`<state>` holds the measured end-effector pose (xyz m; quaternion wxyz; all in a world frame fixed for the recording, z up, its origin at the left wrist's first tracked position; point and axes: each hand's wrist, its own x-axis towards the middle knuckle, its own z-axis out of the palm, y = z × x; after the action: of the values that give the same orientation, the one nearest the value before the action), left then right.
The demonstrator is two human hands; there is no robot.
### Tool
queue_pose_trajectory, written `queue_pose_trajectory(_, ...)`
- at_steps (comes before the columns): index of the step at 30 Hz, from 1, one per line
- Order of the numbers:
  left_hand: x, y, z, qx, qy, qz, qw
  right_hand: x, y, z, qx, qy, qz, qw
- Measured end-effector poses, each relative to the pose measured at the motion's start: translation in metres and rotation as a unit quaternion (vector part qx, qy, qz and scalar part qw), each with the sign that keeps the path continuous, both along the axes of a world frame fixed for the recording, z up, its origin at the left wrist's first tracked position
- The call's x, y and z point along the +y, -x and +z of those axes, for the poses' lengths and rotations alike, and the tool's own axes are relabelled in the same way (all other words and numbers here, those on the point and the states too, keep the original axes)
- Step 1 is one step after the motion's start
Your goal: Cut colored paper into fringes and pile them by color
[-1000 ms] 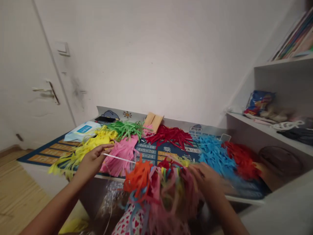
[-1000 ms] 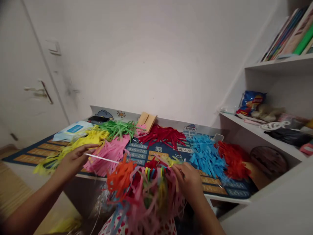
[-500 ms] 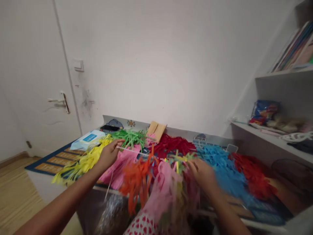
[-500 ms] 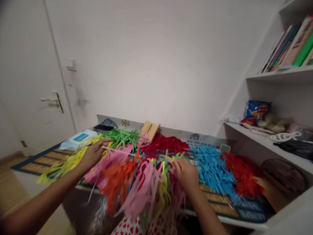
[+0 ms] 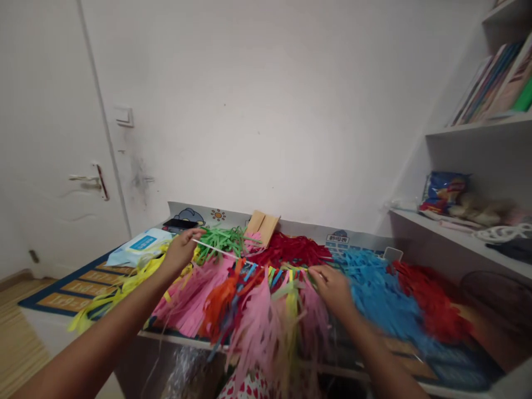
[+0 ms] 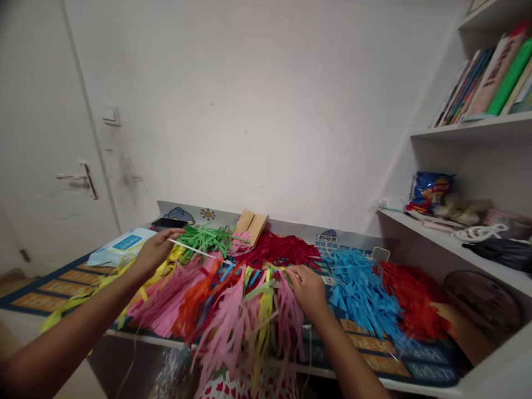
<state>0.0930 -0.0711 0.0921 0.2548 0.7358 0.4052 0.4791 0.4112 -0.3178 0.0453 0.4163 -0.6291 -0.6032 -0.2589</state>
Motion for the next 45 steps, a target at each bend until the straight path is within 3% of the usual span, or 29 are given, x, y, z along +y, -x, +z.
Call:
queue_pose_trajectory(6,0.011,-0.019,-0.004,0.153,-0.026,-0.070,0.985,0.007,-0.004,0.002,0.070,0.035,0.039,0.996)
queue_pose_trajectory(11,-0.030,-0.062,-0.010,0.185,-0.098,-0.142,0.967,0.017,-0.004,-0.003,0.112,0.055,0.073,0.989)
queue_pose_trajectory(16,-0.077,-0.125,-0.024,0.190,-0.130,-0.291,0.929,0.025,-0.004,-0.003,0.127,0.058,0.087,0.986)
queue_pose_trajectory(19,-0.081,-0.150,-0.029,0.191,-0.122,-0.365,0.903,0.027,-0.003,-0.001,0.132,0.057,0.099,0.985)
queue_pose_trajectory(23,-0.072,-0.162,-0.031,0.194,-0.095,-0.421,0.881,0.029,-0.004,0.001,0.139,0.044,0.102,0.984)
queue_pose_trajectory(33,-0.069,-0.163,-0.037,0.213,-0.060,-0.425,0.878,0.033,-0.011,-0.004,0.154,0.068,0.095,0.981)
queue_pose_trajectory(40,-0.075,-0.168,-0.038,0.241,-0.103,-0.384,0.886,0.036,0.001,0.010,0.029,0.279,0.070,0.957)
queue_pose_trajectory(45,-0.079,-0.167,-0.036,0.260,-0.143,-0.361,0.884,0.045,0.004,0.010,0.001,0.285,0.061,0.957)
